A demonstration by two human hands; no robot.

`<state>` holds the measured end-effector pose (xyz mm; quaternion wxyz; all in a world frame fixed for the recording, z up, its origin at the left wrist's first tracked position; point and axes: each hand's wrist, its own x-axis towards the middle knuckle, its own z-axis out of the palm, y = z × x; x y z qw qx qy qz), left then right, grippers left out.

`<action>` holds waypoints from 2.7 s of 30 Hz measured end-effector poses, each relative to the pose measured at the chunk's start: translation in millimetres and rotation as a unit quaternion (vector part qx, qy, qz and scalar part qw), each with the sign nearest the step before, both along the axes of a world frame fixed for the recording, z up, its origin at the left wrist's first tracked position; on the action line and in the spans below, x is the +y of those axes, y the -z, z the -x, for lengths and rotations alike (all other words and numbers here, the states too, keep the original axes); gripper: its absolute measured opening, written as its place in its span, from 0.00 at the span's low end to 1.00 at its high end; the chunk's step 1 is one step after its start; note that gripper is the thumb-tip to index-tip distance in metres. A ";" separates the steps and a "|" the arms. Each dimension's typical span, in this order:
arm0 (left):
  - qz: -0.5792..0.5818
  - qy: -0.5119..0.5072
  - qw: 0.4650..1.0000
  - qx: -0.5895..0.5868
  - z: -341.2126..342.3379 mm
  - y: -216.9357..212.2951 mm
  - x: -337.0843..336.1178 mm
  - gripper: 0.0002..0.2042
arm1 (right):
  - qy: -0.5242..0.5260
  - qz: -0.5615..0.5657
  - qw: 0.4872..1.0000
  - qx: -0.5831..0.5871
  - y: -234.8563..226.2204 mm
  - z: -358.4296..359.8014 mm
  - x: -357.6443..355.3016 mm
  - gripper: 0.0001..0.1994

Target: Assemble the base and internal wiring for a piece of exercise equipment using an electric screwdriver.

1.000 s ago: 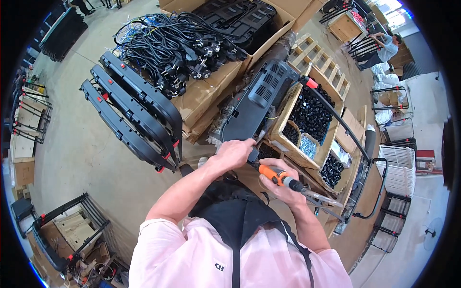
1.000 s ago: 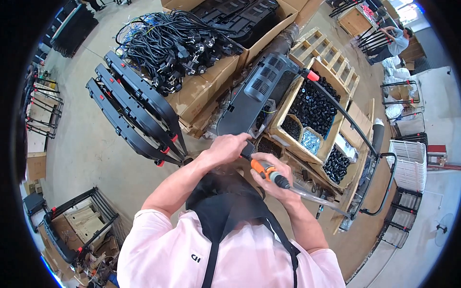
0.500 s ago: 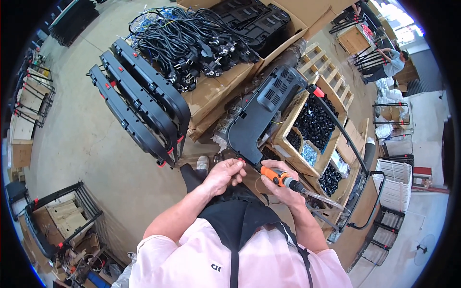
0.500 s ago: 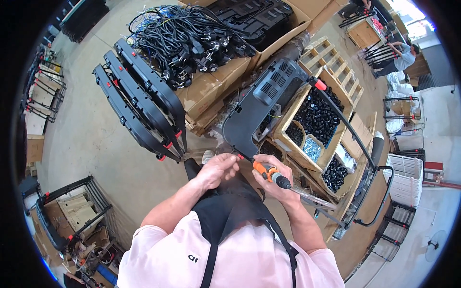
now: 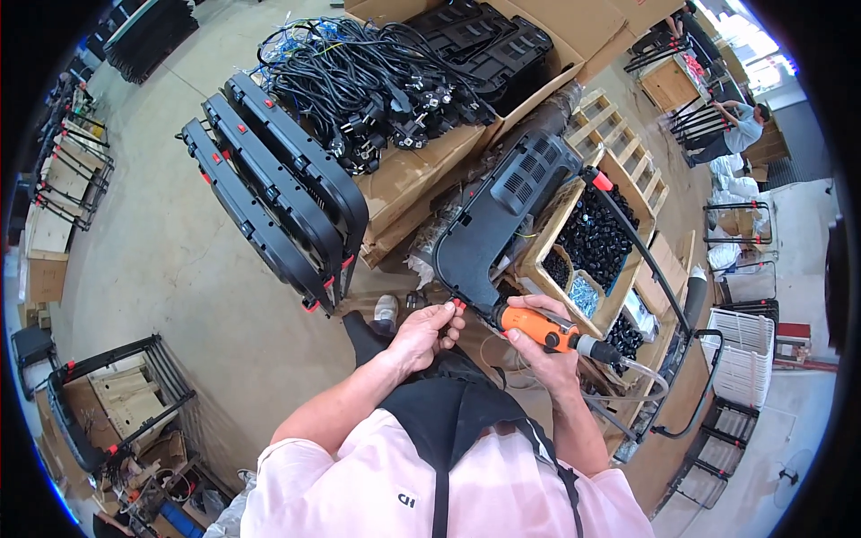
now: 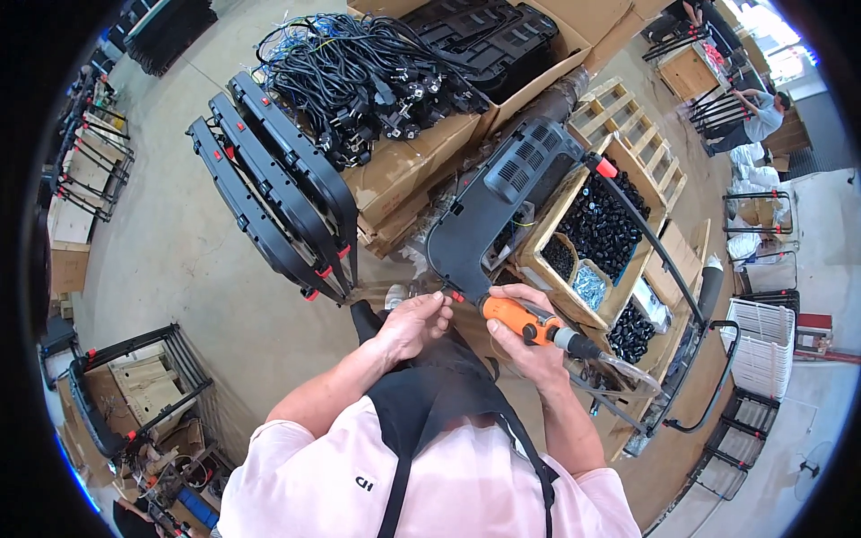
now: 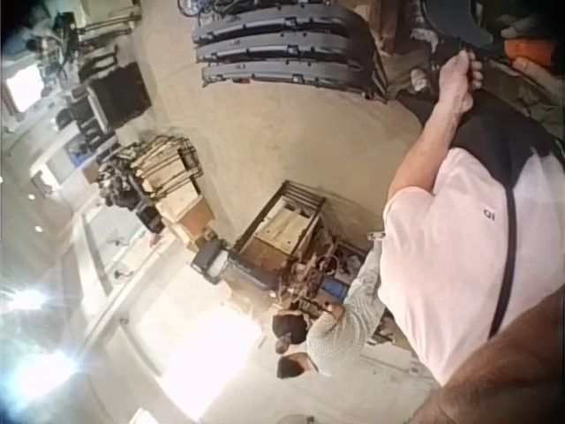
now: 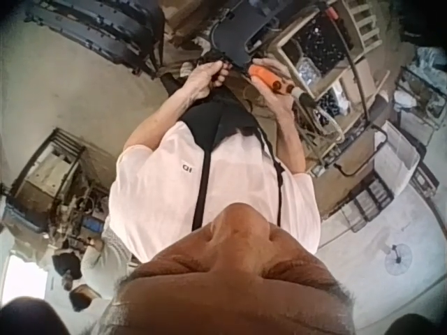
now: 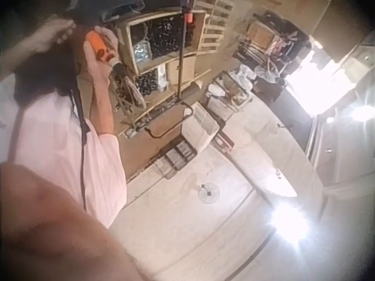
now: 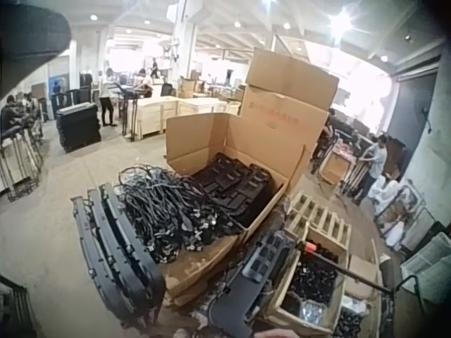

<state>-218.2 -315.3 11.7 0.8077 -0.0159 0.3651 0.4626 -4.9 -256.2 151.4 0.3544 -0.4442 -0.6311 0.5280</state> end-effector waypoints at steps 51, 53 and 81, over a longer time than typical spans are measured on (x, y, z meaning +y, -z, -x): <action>-0.046 0.089 0.994 0.043 18.5 22.4 3.8 0.16 | -0.103 -0.025 0.979 -0.174 0.0 72.5 26.9 0.17; -0.036 0.086 0.994 0.055 19.8 10.7 5.4 0.15 | -0.104 -0.031 0.979 -0.173 2.8 70.3 28.0 0.17; 0.028 -0.076 0.989 -0.120 15.5 7.3 59.3 0.10 | -0.047 -0.047 0.996 -0.053 -12.0 54.9 38.2 0.23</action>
